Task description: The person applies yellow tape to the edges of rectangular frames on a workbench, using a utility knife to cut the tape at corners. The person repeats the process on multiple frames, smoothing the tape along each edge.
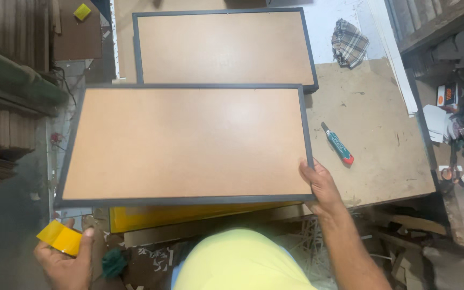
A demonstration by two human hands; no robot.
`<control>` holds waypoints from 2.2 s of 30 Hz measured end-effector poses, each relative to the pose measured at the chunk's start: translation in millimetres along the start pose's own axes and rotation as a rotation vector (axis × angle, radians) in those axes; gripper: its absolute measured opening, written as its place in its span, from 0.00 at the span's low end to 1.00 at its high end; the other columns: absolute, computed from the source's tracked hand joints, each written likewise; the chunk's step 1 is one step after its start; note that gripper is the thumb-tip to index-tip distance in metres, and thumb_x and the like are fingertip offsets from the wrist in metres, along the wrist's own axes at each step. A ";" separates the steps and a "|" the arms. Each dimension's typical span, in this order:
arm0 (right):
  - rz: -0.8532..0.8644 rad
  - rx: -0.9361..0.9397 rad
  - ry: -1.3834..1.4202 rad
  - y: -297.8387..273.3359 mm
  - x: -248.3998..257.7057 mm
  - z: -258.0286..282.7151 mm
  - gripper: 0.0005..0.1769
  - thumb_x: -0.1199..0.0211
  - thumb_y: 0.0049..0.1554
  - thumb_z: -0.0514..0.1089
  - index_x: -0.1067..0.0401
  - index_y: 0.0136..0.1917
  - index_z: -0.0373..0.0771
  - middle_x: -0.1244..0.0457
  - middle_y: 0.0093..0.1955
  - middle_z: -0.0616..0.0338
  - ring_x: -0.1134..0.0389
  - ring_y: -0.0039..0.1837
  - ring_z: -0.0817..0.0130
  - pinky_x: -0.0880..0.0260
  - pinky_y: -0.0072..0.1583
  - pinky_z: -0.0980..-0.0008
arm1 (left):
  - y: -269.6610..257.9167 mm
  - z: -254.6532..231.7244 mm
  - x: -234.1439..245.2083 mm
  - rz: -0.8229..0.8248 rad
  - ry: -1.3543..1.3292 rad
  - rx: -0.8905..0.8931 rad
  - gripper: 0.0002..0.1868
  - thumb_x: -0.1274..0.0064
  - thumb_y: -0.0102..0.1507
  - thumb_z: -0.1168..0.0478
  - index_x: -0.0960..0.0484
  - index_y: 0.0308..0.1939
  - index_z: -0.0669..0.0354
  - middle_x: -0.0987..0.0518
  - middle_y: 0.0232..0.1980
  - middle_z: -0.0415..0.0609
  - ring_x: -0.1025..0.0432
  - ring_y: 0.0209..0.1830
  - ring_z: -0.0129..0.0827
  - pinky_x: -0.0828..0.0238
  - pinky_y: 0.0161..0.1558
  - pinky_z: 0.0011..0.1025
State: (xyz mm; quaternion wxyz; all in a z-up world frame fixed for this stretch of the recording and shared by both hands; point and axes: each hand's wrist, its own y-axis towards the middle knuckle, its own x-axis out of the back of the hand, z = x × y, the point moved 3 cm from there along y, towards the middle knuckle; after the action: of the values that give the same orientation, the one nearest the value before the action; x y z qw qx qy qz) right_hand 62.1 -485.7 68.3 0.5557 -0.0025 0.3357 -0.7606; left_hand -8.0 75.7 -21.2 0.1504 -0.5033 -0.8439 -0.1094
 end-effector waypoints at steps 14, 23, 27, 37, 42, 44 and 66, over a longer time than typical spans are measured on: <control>-0.620 0.231 -1.784 -42.9 24.9 5.6 0.31 0.30 0.56 0.65 0.25 0.63 0.45 0.33 0.59 0.57 0.34 0.65 0.59 0.29 0.59 0.55 | 7.4 -27.0 -4.8 0.201 0.547 0.183 0.54 0.26 0.50 0.50 0.41 0.71 0.64 0.16 0.47 0.57 0.20 0.48 0.47 0.25 0.50 0.43; -0.340 0.506 -1.750 -51.8 24.3 -41.1 0.40 0.19 0.36 0.41 0.30 0.62 0.37 0.38 0.61 0.52 0.36 0.63 0.48 0.30 0.59 0.54 | 27.5 -5.7 -16.5 0.342 0.777 0.149 0.49 0.24 0.50 0.49 0.31 0.70 0.57 0.18 0.51 0.65 0.23 0.51 0.61 0.25 0.51 0.50; -0.363 0.550 -1.673 -47.2 44.2 -43.8 0.38 0.20 0.38 0.39 0.30 0.61 0.37 0.37 0.58 0.51 0.36 0.63 0.48 0.30 0.59 0.55 | 25.5 19.9 -3.3 0.357 0.601 -0.053 0.47 0.25 0.47 0.51 0.30 0.67 0.57 0.20 0.54 0.60 0.21 0.50 0.53 0.24 0.50 0.44; -0.431 0.531 -1.569 -44.5 65.4 -46.3 0.30 0.25 0.42 0.37 0.27 0.58 0.34 0.32 0.52 0.46 0.30 0.56 0.48 0.29 0.57 0.56 | 1.2 52.9 -16.3 0.347 0.809 -0.257 0.45 0.27 0.47 0.56 0.28 0.67 0.50 0.17 0.53 0.58 0.20 0.51 0.51 0.24 0.56 0.43; -0.433 0.273 -1.638 -34.6 64.1 -41.0 0.23 0.24 0.46 0.42 0.26 0.54 0.38 0.31 0.51 0.48 0.29 0.58 0.51 0.30 0.60 0.54 | 6.8 37.2 -23.5 0.468 1.030 -0.118 0.46 0.26 0.49 0.53 0.30 0.70 0.43 0.15 0.45 0.56 0.18 0.45 0.47 0.22 0.51 0.43; -0.457 0.144 -1.683 -33.2 65.4 -42.7 0.24 0.25 0.48 0.45 0.27 0.56 0.40 0.30 0.50 0.49 0.28 0.56 0.53 0.29 0.57 0.54 | 6.0 30.9 -20.4 0.440 0.989 -0.146 0.45 0.27 0.50 0.52 0.30 0.69 0.41 0.15 0.48 0.55 0.19 0.47 0.50 0.23 0.51 0.44; -0.344 0.408 -1.805 -28.5 102.9 -56.0 0.21 0.24 0.48 0.49 0.24 0.51 0.39 0.29 0.38 0.49 0.25 0.41 0.54 0.25 0.46 0.56 | 9.4 3.2 -30.0 0.396 1.081 0.100 0.44 0.29 0.54 0.47 0.32 0.73 0.37 0.15 0.49 0.57 0.19 0.48 0.55 0.23 0.48 0.48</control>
State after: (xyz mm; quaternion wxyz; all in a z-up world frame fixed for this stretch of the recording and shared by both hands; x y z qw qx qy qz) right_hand -22.4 -540.0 1.6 0.4754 -0.5432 -0.3668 -0.5868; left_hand 13.3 56.7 -34.7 0.6013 -0.5167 -0.5410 -0.2809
